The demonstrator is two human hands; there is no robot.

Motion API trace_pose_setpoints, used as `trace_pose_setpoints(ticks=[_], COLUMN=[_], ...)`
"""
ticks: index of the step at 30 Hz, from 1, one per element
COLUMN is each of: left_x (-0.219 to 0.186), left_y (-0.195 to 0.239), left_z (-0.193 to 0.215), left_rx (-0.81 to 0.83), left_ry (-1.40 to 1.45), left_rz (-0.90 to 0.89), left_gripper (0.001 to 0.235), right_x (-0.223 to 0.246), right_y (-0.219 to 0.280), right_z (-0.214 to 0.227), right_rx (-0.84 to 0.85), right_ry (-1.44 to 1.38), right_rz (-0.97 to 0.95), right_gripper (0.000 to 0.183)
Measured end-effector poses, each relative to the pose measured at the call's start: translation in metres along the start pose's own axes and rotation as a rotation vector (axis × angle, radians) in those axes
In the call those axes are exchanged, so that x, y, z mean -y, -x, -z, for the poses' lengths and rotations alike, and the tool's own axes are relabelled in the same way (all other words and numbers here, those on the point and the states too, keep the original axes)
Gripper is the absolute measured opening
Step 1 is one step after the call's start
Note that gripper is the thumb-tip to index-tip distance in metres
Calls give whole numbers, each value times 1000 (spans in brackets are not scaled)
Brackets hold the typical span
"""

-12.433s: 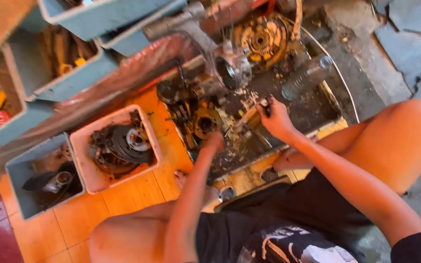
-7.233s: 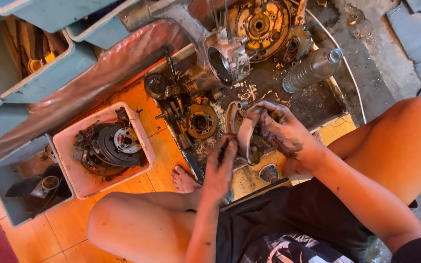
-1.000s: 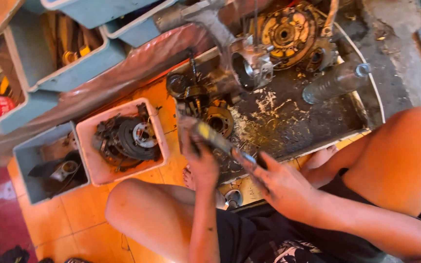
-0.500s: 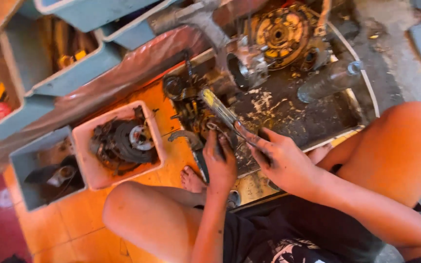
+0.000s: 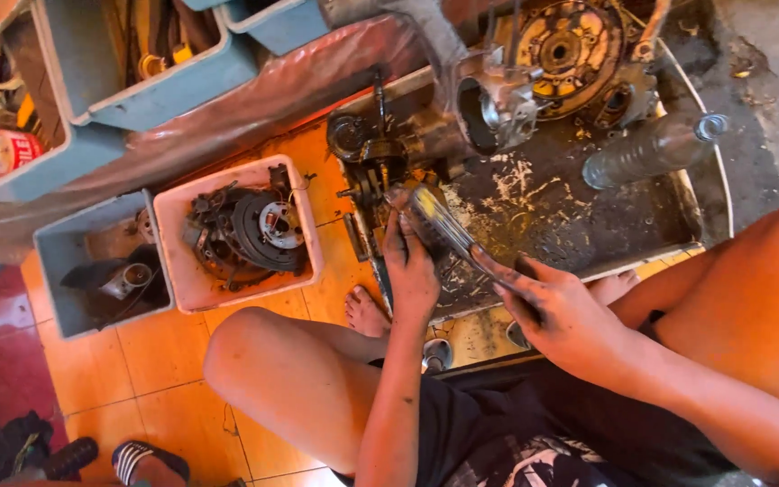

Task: Cleaning greasy motorcycle engine components using a brush and solvent in a workshop environment.

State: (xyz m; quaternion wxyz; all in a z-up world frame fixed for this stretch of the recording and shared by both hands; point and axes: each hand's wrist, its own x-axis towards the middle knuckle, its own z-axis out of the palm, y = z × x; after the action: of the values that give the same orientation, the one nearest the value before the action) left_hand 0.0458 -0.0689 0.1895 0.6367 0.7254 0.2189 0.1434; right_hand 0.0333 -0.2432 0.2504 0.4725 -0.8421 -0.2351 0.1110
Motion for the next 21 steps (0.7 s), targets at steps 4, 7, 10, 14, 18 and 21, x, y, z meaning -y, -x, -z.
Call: trace_pose_setpoints(ticks=[4,7,10,14,18,21], left_x=[-23,-42,2,30,32,34], left_y=[4,7,-12,-24,-33,-39], left_z=[-15,-13,25,59,85,114], left_rx=[-72,-153,-190,-157,-158,-181], left_ry=[91,295,874,1282,1278,1269], left_rz=[143,402,622,592,516,448], left_gripper=[43,45,55,61,59,57], right_x=[-16,-28,-50,-43,-77,-132], right_y=[-6,-18,-21,-53,-84,-103], right_z=[-1,1,-19,-65,-146,-253], right_rx=[76,66,-23,-105,117,-4], right_ry=[27,-21,-92,-225,-320,-248], right_rz=[-84,-124,-170,-164,-414,-255], right_gripper=[29,44,32,49,41,33])
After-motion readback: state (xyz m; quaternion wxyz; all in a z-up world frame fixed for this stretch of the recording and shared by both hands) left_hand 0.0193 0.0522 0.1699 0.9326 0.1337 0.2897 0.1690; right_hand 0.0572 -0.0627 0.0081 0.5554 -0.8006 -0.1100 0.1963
